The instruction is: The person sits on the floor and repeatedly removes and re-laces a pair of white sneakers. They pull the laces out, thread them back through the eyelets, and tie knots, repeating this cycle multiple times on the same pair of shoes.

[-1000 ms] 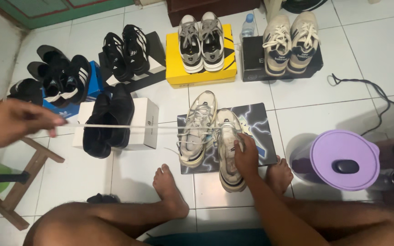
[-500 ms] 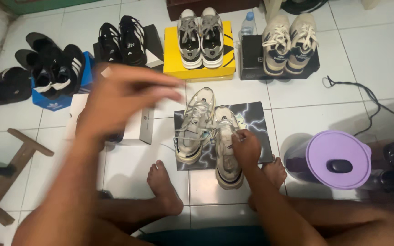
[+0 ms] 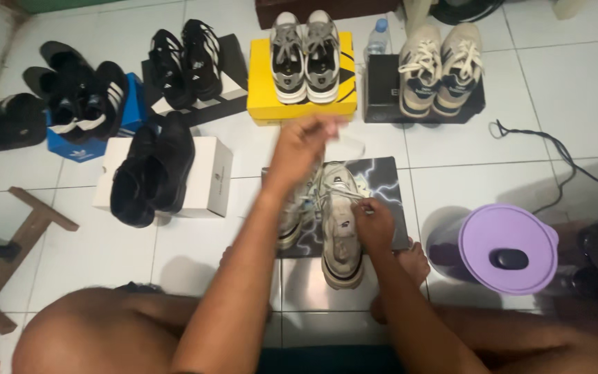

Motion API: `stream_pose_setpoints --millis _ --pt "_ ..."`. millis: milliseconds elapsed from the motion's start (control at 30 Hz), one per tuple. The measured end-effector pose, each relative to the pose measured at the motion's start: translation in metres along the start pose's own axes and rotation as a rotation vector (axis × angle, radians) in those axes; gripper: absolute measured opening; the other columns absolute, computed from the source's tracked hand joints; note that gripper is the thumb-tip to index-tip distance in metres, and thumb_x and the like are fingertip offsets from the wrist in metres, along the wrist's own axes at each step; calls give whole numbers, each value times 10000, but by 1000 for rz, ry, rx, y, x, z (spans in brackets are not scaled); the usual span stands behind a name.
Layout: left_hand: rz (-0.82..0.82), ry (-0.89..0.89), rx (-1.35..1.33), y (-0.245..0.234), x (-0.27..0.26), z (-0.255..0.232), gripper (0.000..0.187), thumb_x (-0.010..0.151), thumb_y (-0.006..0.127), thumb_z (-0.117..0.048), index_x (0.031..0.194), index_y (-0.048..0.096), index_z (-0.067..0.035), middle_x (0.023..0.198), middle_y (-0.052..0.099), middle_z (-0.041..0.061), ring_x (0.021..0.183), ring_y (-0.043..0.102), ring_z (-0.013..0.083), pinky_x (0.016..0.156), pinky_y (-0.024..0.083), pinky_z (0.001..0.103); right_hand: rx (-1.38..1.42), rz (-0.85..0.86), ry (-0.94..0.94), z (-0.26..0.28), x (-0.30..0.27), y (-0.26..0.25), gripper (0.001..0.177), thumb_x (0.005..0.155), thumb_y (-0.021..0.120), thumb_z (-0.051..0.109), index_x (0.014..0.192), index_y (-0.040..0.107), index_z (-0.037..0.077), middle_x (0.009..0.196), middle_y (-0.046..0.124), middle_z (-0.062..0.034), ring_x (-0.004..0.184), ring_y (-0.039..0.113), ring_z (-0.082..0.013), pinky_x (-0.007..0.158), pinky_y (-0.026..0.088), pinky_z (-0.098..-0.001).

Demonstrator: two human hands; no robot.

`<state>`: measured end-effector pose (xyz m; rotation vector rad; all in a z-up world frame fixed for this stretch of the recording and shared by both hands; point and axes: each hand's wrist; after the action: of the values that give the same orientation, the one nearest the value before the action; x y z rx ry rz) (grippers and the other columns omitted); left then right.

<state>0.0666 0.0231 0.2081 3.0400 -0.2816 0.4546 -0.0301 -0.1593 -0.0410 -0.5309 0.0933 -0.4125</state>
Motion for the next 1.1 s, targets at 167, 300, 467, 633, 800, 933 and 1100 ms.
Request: stream_pose_setpoints --millis 167,300,467,633,800,933,1100 --pt "-636 399 343 -75 21 2 252 1096 633 -187 1238 695 12 1050 771 74 903 683 152 819 559 315 -141 -143 -373 -26 1 7 234 870 799 259 949 742 47 949 738 -168 902 691 -349 815 533 -424" --pt "-549 226 76 -116 36 27 300 1085 615 -273 1218 692 -15 940 719 57 809 597 141 798 501 271 24 -14 -54 -18 2 5 246 821 793 260 961 768 60 899 760 -134 805 718 -258 741 548 -371" --pt "289 -220 632 10 -19 143 181 898 669 -180 906 742 -14 925 727 210 939 678 357 936 481 448 98 12 -112 4 6 -7 182 844 751 198 947 761 49 850 747 -89 768 710 -172 718 542 -320" --pt "118 -404 847 54 -79 207 124 812 694 -134 780 771 -42 850 737 218 842 732 389 810 584 466 151 84 184 8 6 -12 140 895 730 184 950 765 60 697 652 -46 623 549 -101 585 442 -276" --pt "6 -490 889 62 -80 212 150 792 730 -159 756 742 -14 807 720 239 806 724 390 757 589 463 262 198 254 22 8 -26 118 892 706 157 947 769 73 698 642 -1 595 508 -83 548 388 -265" --pt "31 -509 843 63 -85 229 113 746 711 -140 710 757 -43 782 727 203 777 731 370 747 593 445 289 222 238 23 11 -27 121 882 711 143 933 781 59 713 666 17 625 530 -61 566 410 -245" --pt "-154 -427 676 60 -93 261 148 773 682 -169 726 773 -62 762 720 188 744 732 351 739 594 414 320 278 326 10 17 -29 108 880 746 128 942 779 46 710 619 0 620 489 -83 560 376 -261"
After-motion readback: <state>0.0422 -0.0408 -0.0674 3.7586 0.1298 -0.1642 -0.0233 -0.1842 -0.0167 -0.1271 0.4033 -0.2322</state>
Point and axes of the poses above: each hand's wrist, its own x-axis towards the middle knuckle, its own y-axis out of the palm, z = x × y
